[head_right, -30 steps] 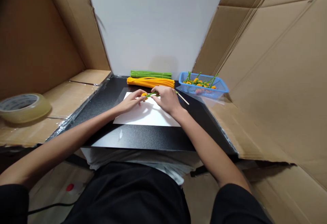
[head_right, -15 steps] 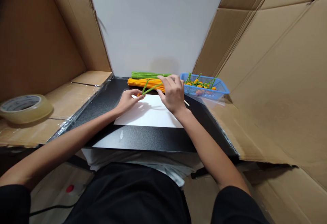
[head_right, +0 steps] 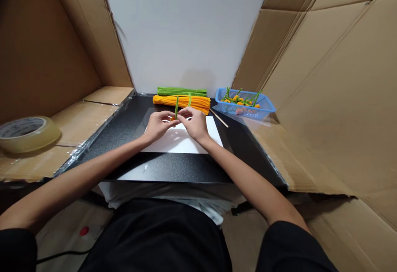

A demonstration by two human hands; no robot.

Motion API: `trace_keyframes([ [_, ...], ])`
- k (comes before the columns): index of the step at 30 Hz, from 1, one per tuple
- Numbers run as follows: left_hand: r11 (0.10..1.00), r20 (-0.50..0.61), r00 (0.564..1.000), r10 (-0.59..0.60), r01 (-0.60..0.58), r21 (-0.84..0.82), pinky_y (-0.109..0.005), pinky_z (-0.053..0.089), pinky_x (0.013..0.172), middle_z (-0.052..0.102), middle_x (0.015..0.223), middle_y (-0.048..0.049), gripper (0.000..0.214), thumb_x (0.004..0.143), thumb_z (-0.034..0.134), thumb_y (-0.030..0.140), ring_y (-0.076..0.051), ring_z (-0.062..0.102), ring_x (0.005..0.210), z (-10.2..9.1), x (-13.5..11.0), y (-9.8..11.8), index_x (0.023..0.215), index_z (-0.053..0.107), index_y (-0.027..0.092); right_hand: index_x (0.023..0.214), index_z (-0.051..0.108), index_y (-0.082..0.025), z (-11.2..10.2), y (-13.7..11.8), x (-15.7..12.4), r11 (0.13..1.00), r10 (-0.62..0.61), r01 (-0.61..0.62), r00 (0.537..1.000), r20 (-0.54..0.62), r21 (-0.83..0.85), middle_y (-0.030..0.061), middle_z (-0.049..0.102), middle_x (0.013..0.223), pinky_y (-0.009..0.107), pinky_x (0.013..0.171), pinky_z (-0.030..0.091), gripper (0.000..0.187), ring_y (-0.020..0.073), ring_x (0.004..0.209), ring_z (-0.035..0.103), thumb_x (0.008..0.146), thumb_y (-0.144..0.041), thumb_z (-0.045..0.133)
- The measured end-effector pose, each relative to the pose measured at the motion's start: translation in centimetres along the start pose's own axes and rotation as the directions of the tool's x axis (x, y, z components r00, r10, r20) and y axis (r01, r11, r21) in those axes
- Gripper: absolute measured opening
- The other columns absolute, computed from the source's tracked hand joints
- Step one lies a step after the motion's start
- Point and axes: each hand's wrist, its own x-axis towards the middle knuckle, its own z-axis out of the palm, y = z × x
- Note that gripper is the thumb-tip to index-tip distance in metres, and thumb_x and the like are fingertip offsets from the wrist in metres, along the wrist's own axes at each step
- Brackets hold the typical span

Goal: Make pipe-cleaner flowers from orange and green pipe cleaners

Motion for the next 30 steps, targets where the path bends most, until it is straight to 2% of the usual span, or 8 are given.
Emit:
trace_keyframes([
  [4,0.994,0.044,0.998,-0.037,0.042,-0.103,-0.033,0.057,0.079,0.077,0.101,-0.0088,0.037,0.072,0.084,0.042,-0.021,0.072,0.087,0.4,-0.2,-0.1,0.097,0.076,0.017,0.093,0.067,-0.020,-0.2,0.7,0.3,0.995,0.016,-0.013,0.999,-0.029,0.096,0.0034,0.074,0.084,0.034,0.075,0.055,0.018,0.0193,0.077,0.070,0.076,-0.025,0.071],
  [8,0.971,0.033,0.995,-0.094,0.099,-0.218,-0.034,0.058,0.077,0.076,0.097,-0.0081,0.037,0.066,0.088,0.041,-0.021,0.073,0.084,0.4,-0.1,-0.4,0.088,0.072,0.015,0.104,0.050,-0.024,0.2,1.3,0.3,0.971,0.068,-0.055,0.997,-0.046,0.234,-0.0022,0.070,0.078,0.036,0.080,0.055,0.036,0.0188,0.078,0.071,0.076,-0.028,0.073],
  [11,0.955,0.023,0.996,-0.088,0.091,-0.284,-0.034,0.058,0.080,0.074,0.092,-0.0058,0.038,0.062,0.090,0.039,-0.020,0.072,0.084,0.5,-0.1,-0.1,0.084,0.069,0.015,0.105,0.045,-0.025,0.5,1.5,0.2,0.955,0.105,-0.080,0.992,-0.076,0.285,-0.0037,0.069,0.077,0.038,0.084,0.054,0.040,0.0189,0.080,0.072,0.078,-0.032,0.073],
  [15,0.961,-0.025,0.999,-0.046,0.037,-0.276,-0.035,0.058,0.083,0.072,0.090,-0.0034,0.036,0.063,0.090,0.038,-0.018,0.070,0.083,0.8,-0.3,0.1,0.082,0.068,0.017,0.106,0.048,-0.024,0.5,1.3,0.1,0.943,0.167,-0.113,0.974,-0.154,0.312,-0.0035,0.071,0.075,0.037,0.084,0.056,0.047,0.0190,0.078,0.072,0.072,-0.033,0.080],
  [19,0.969,-0.054,0.999,0.002,-0.015,-0.246,-0.035,0.058,0.085,0.071,0.089,-0.0023,0.032,0.066,0.088,0.037,-0.017,0.069,0.083,1.0,-0.4,-0.1,0.081,0.067,0.018,0.099,0.062,-0.020,0.4,1.0,0.1,0.961,0.167,-0.126,0.974,-0.152,0.246,0.0017,0.076,0.079,0.038,0.080,0.058,0.036,0.0212,0.078,0.073,0.071,-0.034,0.081],
  [23,0.975,-0.095,0.995,0.025,-0.045,-0.219,-0.037,0.058,0.088,0.070,0.086,-0.0019,0.030,0.068,0.087,0.037,-0.017,0.068,0.083,1.0,-0.3,-0.4,0.080,0.067,0.018,0.095,0.077,-0.017,0.3,0.8,0.1,0.995,0.057,-0.046,0.991,-0.125,0.092,0.0075,0.080,0.093,0.039,0.081,0.059,0.021,0.0236,0.082,0.075,0.079,-0.030,0.074],
  [26,0.976,-0.105,0.994,0.024,-0.046,-0.214,-0.038,0.057,0.089,0.070,0.087,-0.0022,0.030,0.068,0.086,0.037,-0.017,0.068,0.083,0.9,-0.3,-0.5,0.081,0.067,0.018,0.104,0.081,-0.020,0.1,0.6,0.0,0.997,-0.048,0.045,0.998,-0.047,-0.067,0.0067,0.081,0.102,0.036,0.079,0.057,0.024,0.0220,0.083,0.073,0.086,-0.023,0.065],
  [30,0.976,-0.132,0.991,0.007,-0.035,-0.214,-0.037,0.058,0.087,0.069,0.090,-0.0026,0.034,0.065,0.087,0.037,-0.017,0.068,0.084,0.9,-0.2,-0.8,0.082,0.064,0.017,0.113,0.080,-0.021,-0.2,0.5,0.0,0.952,-0.189,0.202,0.979,0.077,-0.232,0.0075,0.079,0.098,0.032,0.078,0.054,0.032,0.0196,0.082,0.069,0.091,-0.015,0.058],
])
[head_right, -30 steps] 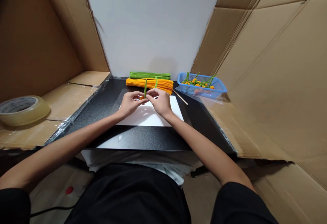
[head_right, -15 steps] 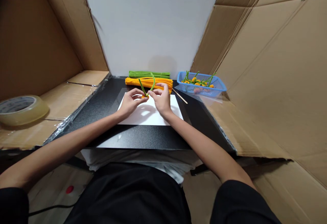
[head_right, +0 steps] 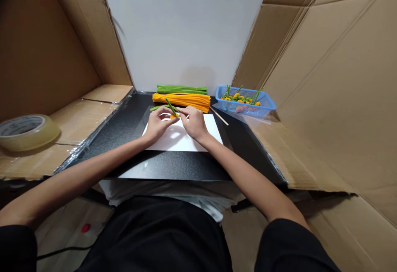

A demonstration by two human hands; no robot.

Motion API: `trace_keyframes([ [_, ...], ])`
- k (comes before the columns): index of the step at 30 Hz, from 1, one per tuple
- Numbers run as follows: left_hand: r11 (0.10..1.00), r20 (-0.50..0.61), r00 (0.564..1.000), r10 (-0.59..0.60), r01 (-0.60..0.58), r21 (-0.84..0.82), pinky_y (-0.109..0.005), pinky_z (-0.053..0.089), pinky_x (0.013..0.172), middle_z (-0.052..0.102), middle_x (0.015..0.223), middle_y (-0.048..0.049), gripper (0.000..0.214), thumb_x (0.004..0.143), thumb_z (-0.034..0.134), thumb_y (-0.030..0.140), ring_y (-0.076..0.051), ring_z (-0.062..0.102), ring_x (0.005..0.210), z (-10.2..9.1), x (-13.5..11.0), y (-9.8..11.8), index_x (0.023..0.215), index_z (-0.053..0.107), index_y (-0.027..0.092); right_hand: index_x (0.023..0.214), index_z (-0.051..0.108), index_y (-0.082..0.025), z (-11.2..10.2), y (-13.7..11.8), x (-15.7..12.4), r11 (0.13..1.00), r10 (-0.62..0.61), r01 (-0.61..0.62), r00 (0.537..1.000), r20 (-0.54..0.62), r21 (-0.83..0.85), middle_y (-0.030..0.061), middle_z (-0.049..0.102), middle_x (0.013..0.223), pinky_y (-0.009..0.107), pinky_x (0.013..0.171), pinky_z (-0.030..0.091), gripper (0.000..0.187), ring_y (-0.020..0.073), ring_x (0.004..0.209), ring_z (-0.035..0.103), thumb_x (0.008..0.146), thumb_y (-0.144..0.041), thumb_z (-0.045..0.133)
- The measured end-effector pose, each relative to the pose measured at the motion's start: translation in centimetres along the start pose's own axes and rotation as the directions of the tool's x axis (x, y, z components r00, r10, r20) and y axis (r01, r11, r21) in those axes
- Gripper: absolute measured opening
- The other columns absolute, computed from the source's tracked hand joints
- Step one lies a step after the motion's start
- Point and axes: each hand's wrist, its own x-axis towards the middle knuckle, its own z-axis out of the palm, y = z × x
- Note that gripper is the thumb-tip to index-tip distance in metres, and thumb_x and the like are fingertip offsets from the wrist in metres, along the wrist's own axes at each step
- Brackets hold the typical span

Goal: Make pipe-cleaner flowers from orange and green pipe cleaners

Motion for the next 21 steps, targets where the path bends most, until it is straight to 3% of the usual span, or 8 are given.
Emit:
trace_keyframes([
  [5,0.993,-0.090,0.992,-0.085,0.077,-0.095,-0.034,0.060,0.082,0.067,0.090,-0.0012,0.058,0.054,0.094,0.038,-0.017,0.070,0.085,-0.1,0.3,-0.3,0.088,0.050,0.020,0.120,0.077,-0.025,-0.3,0.9,0.3,0.986,-0.144,0.151,0.984,0.102,-0.064,0.0064,0.072,0.090,0.035,0.079,0.051,0.033,0.0204,0.081,0.064,0.093,-0.017,0.059],
  [8,0.987,-0.070,0.993,-0.098,0.088,-0.137,-0.034,0.061,0.081,0.068,0.088,-0.0001,0.068,0.053,0.095,0.041,-0.018,0.071,0.085,-0.2,0.4,-0.1,0.098,0.048,0.022,0.118,0.077,-0.026,-0.1,1.6,0.4,0.989,-0.147,0.149,0.985,0.095,-0.016,0.0052,0.070,0.088,0.034,0.076,0.051,0.030,0.0198,0.080,0.062,0.093,-0.021,0.062],
  [13,1.000,0.015,1.000,-0.015,0.015,-0.010,-0.035,0.060,0.084,0.072,0.096,-0.0048,0.051,0.063,0.090,0.048,-0.019,0.071,0.089,-0.4,0.4,0.4,0.094,0.062,0.019,0.118,0.075,-0.024,-0.1,1.4,0.2,0.997,-0.076,0.076,0.997,-0.014,0.028,0.0050,0.069,0.091,0.032,0.071,0.052,0.028,0.0200,0.082,0.063,0.092,-0.025,0.063],
  [17,1.000,0.000,1.000,0.001,-0.001,0.013,-0.037,0.059,0.089,0.074,0.097,-0.0061,0.044,0.067,0.087,0.050,-0.019,0.070,0.089,-0.3,0.4,0.6,0.088,0.067,0.018,0.107,0.075,-0.023,-0.9,0.5,0.1,0.953,-0.246,0.220,0.963,-0.109,-0.209,0.0077,0.070,0.092,0.039,0.080,0.050,0.017,0.0241,0.088,0.062,0.093,-0.027,0.066],
  [21,1.000,-0.001,1.000,0.012,-0.012,0.014,-0.038,0.058,0.091,0.074,0.097,-0.0059,0.042,0.068,0.086,0.050,-0.019,0.070,0.090,-0.3,0.4,0.6,0.088,0.069,0.017,0.095,0.076,-0.023,-1.5,0.2,0.1,0.794,-0.430,0.396,0.902,0.035,-0.461,0.0097,0.071,0.090,0.040,0.078,0.045,0.025,0.0251,0.087,0.058,0.101,-0.027,0.052],
])
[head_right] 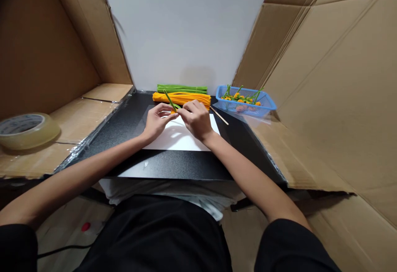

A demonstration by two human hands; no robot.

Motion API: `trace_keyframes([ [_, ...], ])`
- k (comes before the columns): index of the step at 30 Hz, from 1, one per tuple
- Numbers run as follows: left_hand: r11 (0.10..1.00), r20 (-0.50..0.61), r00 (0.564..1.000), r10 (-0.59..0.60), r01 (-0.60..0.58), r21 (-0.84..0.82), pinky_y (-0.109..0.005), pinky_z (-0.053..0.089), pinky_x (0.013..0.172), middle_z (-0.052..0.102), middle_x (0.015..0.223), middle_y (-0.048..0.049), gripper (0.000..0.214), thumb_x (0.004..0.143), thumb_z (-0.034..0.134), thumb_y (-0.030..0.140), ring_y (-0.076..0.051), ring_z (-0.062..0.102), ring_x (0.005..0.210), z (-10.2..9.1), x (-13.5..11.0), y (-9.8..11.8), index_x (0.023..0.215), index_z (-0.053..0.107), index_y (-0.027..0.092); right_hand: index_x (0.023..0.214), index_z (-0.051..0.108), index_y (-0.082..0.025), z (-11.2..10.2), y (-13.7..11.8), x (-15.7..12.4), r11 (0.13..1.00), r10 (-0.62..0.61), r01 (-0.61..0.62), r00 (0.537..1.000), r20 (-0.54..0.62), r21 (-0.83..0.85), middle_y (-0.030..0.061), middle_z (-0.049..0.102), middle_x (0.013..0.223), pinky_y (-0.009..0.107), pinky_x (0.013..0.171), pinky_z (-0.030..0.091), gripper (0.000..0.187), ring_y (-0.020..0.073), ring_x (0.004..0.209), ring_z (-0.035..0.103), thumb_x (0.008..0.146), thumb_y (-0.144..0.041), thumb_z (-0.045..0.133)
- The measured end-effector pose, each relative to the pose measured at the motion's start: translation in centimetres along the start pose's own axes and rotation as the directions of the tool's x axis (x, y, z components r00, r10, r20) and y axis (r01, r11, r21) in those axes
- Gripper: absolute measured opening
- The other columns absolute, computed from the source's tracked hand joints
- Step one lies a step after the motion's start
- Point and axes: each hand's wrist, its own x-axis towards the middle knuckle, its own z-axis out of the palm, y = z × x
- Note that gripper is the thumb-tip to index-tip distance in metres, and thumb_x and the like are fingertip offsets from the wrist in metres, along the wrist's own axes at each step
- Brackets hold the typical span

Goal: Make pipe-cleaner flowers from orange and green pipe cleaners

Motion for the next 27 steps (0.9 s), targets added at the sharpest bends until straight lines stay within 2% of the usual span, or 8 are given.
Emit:
trace_keyframes([
  [3,1.000,0.022,1.000,0.003,-0.002,-0.023,-0.037,0.059,0.088,0.074,0.097,-0.0063,0.042,0.067,0.087,0.048,-0.019,0.071,0.088,-0.01,0.01,0.08,0.088,0.069,0.017,0.094,0.075,-0.021,0.01,0.00,0.06,0.994,-0.089,0.093,0.993,0.082,-0.050,0.0114,0.072,0.091,0.041,0.076,0.043,0.032,0.0255,0.087,0.056,0.104,-0.025,0.044],
  [7,0.999,0.055,0.998,-0.024,0.026,-0.040,-0.036,0.060,0.084,0.075,0.098,-0.0070,0.043,0.065,0.088,0.046,-0.019,0.071,0.086,-0.06,-0.02,0.09,0.090,0.070,0.017,0.096,0.073,-0.018,0.00,-0.08,0.20,0.992,-0.107,0.115,0.982,0.155,-0.046,0.0129,0.071,0.091,0.041,0.078,0.043,0.035,0.0262,0.088,0.055,0.105,-0.021,0.039],
  [12,0.999,0.067,0.997,-0.041,0.040,0.004,-0.038,0.060,0.084,0.077,0.096,-0.0072,0.039,0.065,0.088,0.046,-0.021,0.072,0.086,-0.07,-0.15,0.15,0.088,0.072,0.018,0.090,0.071,-0.017,-0.33,0.31,0.32,0.980,-0.164,0.187,0.952,0.259,-0.067,0.0133,0.069,0.085,0.040,0.074,0.044,0.038,0.0258,0.084,0.054,0.105,-0.018,0.036],
  [19,1.000,0.070,0.997,-0.022,0.022,0.009,-0.039,0.060,0.087,0.076,0.096,-0.0081,0.041,0.066,0.088,0.048,-0.022,0.073,0.088,0.08,-0.26,0.39,0.088,0.071,0.017,0.087,0.068,-0.018,-0.29,0.56,0.20,0.992,-0.112,0.092,0.959,0.261,0.087,0.0130,0.067,0.083,0.043,0.079,0.047,0.035,0.0266,0.084,0.056,0.103,-0.021,0.038],
  [24,1.000,0.036,0.999,-0.005,0.006,-0.026,-0.033,0.060,0.078,0.075,0.098,-0.0064,0.056,0.064,0.090,0.042,-0.020,0.073,0.087,-0.10,-0.25,0.33,0.108,0.064,0.019,0.087,0.067,-0.021,-0.16,0.39,0.02,0.990,-0.067,0.036,0.971,0.231,0.137,0.0120,0.069,0.085,0.044,0.081,0.049,0.033,0.0265,0.085,0.058,0.104,-0.027,0.040],
  [27,0.998,0.071,0.998,-0.005,0.000,0.063,-0.032,0.059,0.075,0.075,0.098,-0.0075,0.046,0.067,0.087,0.042,-0.020,0.073,0.085,-0.26,-0.16,0.28,0.102,0.068,0.018,0.089,0.068,-0.022,-0.14,0.57,-0.08,0.986,-0.082,0.043,0.969,0.234,0.164,0.0119,0.070,0.088,0.044,0.083,0.051,0.034,0.0264,0.087,0.059,0.104,-0.028,0.038],
])
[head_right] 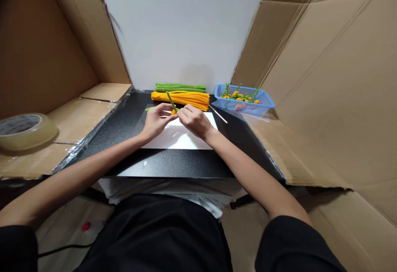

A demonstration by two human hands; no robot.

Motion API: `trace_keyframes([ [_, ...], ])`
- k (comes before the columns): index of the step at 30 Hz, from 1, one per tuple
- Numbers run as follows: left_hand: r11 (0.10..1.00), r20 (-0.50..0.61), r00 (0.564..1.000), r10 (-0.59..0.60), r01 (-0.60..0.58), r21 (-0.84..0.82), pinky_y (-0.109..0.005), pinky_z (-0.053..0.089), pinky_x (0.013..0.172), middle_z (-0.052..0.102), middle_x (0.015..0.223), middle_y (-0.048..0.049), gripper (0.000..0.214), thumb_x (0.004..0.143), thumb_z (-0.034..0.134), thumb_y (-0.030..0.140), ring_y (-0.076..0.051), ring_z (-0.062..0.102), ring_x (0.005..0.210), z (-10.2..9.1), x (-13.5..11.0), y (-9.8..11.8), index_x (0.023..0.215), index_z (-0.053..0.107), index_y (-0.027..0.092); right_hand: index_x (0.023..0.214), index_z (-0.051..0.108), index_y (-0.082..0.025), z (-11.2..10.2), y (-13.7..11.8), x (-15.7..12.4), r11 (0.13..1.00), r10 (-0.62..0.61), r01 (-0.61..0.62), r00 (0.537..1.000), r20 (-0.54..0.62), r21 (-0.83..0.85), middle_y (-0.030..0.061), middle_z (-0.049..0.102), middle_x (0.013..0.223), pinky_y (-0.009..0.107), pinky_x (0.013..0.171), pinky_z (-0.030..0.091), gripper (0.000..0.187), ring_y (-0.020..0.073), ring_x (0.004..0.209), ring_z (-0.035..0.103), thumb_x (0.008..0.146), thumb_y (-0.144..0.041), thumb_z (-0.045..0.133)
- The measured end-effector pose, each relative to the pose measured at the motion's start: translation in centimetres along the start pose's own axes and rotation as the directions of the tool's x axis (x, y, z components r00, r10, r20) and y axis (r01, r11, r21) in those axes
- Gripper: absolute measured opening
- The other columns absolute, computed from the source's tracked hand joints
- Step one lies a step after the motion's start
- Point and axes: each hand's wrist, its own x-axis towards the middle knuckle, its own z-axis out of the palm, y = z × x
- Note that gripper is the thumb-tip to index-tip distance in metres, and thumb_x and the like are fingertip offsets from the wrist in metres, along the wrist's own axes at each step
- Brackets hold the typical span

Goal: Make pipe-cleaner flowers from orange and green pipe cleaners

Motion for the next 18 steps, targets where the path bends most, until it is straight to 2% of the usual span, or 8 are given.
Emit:
trace_keyframes([
  [5,1.000,-0.009,1.000,0.003,-0.002,0.028,-0.032,0.059,0.072,0.076,0.094,-0.0068,0.038,0.066,0.087,0.041,-0.021,0.073,0.082,-0.26,0.31,-0.31,0.090,0.068,0.017,0.091,0.068,-0.021,0.32,0.23,-0.07,1.000,0.000,0.000,1.000,-0.019,0.015,0.0123,0.072,0.088,0.044,0.082,0.052,0.032,0.0267,0.088,0.061,0.103,-0.026,0.040],
  [9,0.999,-0.003,1.000,0.003,-0.003,0.037,-0.032,0.059,0.072,0.076,0.089,-0.0065,0.038,0.065,0.087,0.042,-0.021,0.073,0.080,-0.34,0.45,-0.41,0.086,0.067,0.017,0.106,0.069,-0.021,0.82,-0.07,0.07,0.996,0.044,-0.033,0.991,-0.128,0.085,0.0100,0.073,0.098,0.042,0.086,0.052,0.019,0.0257,0.093,0.063,0.097,-0.020,0.051],
  [12,0.999,0.023,1.000,0.011,-0.012,0.047,-0.032,0.059,0.073,0.076,0.087,-0.0060,0.038,0.065,0.087,0.043,-0.020,0.072,0.079,-0.29,0.37,-0.24,0.087,0.069,0.017,0.101,0.070,-0.023,0.97,-0.20,0.22,0.984,0.088,-0.056,0.978,-0.187,0.171,0.0078,0.072,0.100,0.041,0.087,0.052,0.015,0.0243,0.095,0.062,0.091,-0.018,0.061],
  [15,0.997,0.034,0.999,-0.016,0.013,0.071,-0.033,0.059,0.073,0.076,0.088,-0.0058,0.038,0.063,0.089,0.041,-0.019,0.071,0.076,-0.27,0.30,-0.10,0.086,0.070,0.018,0.089,0.070,-0.023,0.87,0.11,0.29,0.952,0.136,-0.092,0.981,-0.135,0.293,0.0068,0.070,0.098,0.038,0.079,0.053,0.007,0.0230,0.094,0.062,0.089,-0.021,0.063],
  [18,0.994,0.023,0.998,-0.060,0.058,0.098,-0.033,0.058,0.070,0.076,0.087,-0.0062,0.037,0.060,0.090,0.037,-0.020,0.071,0.074,-0.33,0.38,-0.09,0.085,0.071,0.017,0.088,0.070,-0.023,0.75,0.69,0.26,0.909,0.165,-0.123,0.984,-0.073,0.397,0.0055,0.072,0.093,0.034,0.071,0.053,0.006,0.0215,0.086,0.064,0.089,-0.025,0.063],
])
